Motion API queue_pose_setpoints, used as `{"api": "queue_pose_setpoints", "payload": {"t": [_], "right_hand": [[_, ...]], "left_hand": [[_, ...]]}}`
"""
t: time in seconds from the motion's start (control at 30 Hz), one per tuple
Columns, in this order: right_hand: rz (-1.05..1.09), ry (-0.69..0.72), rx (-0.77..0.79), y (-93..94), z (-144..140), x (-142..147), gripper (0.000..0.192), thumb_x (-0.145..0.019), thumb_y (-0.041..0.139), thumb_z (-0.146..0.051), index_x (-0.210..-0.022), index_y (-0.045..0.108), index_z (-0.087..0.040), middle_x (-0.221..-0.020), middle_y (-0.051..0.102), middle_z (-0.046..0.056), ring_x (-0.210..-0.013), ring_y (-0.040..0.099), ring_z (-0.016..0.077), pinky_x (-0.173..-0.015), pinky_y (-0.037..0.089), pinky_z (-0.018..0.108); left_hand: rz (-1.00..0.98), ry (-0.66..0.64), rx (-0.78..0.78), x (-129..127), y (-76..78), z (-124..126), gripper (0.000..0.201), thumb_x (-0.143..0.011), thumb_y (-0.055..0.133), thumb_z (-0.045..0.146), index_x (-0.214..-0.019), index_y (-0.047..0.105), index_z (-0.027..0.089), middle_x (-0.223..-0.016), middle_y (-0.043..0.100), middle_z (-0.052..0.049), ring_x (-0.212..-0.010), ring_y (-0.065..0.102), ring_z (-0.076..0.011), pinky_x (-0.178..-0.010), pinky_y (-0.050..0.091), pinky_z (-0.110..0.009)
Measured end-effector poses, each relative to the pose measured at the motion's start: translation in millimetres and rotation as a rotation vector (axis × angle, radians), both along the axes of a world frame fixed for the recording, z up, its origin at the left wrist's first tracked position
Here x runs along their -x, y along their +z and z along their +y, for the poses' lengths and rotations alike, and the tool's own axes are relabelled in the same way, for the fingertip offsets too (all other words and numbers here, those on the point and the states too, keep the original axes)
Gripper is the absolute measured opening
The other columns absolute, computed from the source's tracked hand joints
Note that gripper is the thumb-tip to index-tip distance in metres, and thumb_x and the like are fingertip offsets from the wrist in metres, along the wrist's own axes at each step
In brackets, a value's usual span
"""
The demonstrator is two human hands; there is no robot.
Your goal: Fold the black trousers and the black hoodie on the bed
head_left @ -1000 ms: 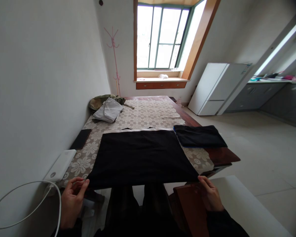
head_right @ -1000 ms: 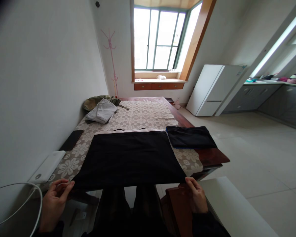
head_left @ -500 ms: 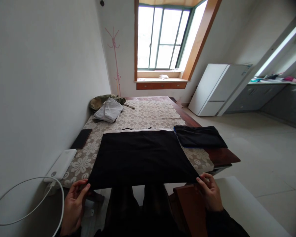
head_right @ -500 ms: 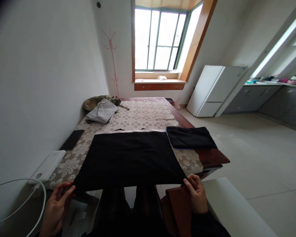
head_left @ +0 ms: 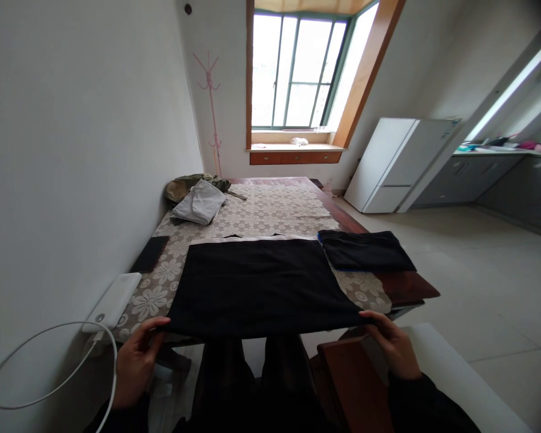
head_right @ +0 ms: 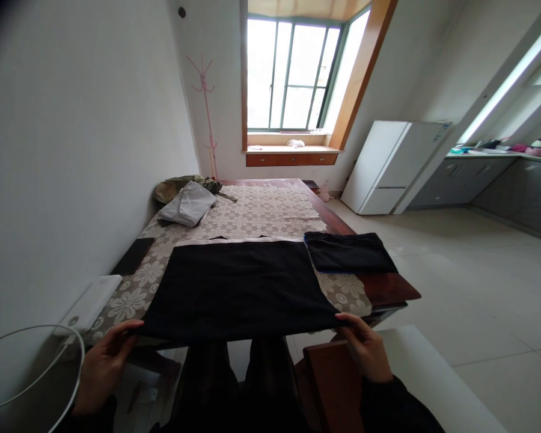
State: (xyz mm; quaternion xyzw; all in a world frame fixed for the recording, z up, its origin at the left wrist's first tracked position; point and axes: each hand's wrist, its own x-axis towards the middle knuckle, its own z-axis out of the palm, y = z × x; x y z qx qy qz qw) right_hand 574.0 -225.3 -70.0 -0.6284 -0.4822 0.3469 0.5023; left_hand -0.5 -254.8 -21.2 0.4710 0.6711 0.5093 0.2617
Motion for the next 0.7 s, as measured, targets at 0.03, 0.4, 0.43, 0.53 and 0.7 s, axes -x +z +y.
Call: {"api": "queue_pose_setpoints", "payload": {"t": [0.03,0.4,0.43,0.53,0.7], "right_hand": [[-0.021,-0.013,-0.008,-0.5,3,-2,0.046,-0.071,0.082,-0.06,-0.101,0.077,-0.025,-0.101,0.079,0.006,-0.092,0.073,0.0284,-0.083,0.059,0.035],[-0.243,-0.042,-0.456,12.2,7,-9,0.025,-0.089,0.069,-0.051,-0.088,0.075,-0.027,-0.123,0.071,0.006,-0.118,0.065,0.0303,-0.106,0.049,0.046],[-0.204,-0.027,-0.49,13.3,8,-7,0.025,-0.09,0.067,-0.05,-0.089,0.073,-0.026,-0.125,0.071,0.007,-0.12,0.064,0.0306,-0.107,0.048,0.047],[-0.129,-0.031,-0.5,19.5,28,1,0.029,-0.093,0.061,-0.054,-0.093,0.067,-0.026,-0.108,0.075,0.007,-0.107,0.069,0.0294,-0.098,0.052,0.048],[-0.311,-0.183,-0.344,52.7,120,23,0.042,-0.092,0.054,-0.062,-0.097,0.067,-0.022,-0.088,0.071,0.005,-0.084,0.065,0.0246,-0.083,0.052,0.038]], "left_hand": [[0.029,-0.003,-0.006,2,1.0,3,0.032,-0.077,0.072,0.054,-0.096,0.07,0.028,-0.108,0.076,-0.004,-0.111,0.07,-0.0309,-0.109,0.052,-0.046],[-0.121,0.009,-0.29,-6,3.2,4,0.032,-0.087,0.069,0.054,-0.094,0.057,0.025,-0.091,0.076,-0.004,-0.115,0.07,-0.0298,-0.111,0.048,-0.051],[-0.121,0.032,-0.298,-7,4.5,5,0.032,-0.088,0.068,0.054,-0.096,0.057,0.025,-0.091,0.076,-0.004,-0.11,0.072,-0.0291,-0.107,0.051,-0.049],[-0.02,0.129,-0.267,-9,12.5,21,0.036,-0.088,0.065,0.057,-0.102,0.059,0.024,-0.096,0.072,-0.003,-0.094,0.071,-0.0253,-0.091,0.056,-0.041],[0.222,0.245,-0.198,-13,37.5,95,0.034,-0.094,0.051,0.051,-0.11,0.058,0.023,-0.104,0.067,-0.006,-0.097,0.066,-0.025,-0.089,0.053,-0.038]]}}
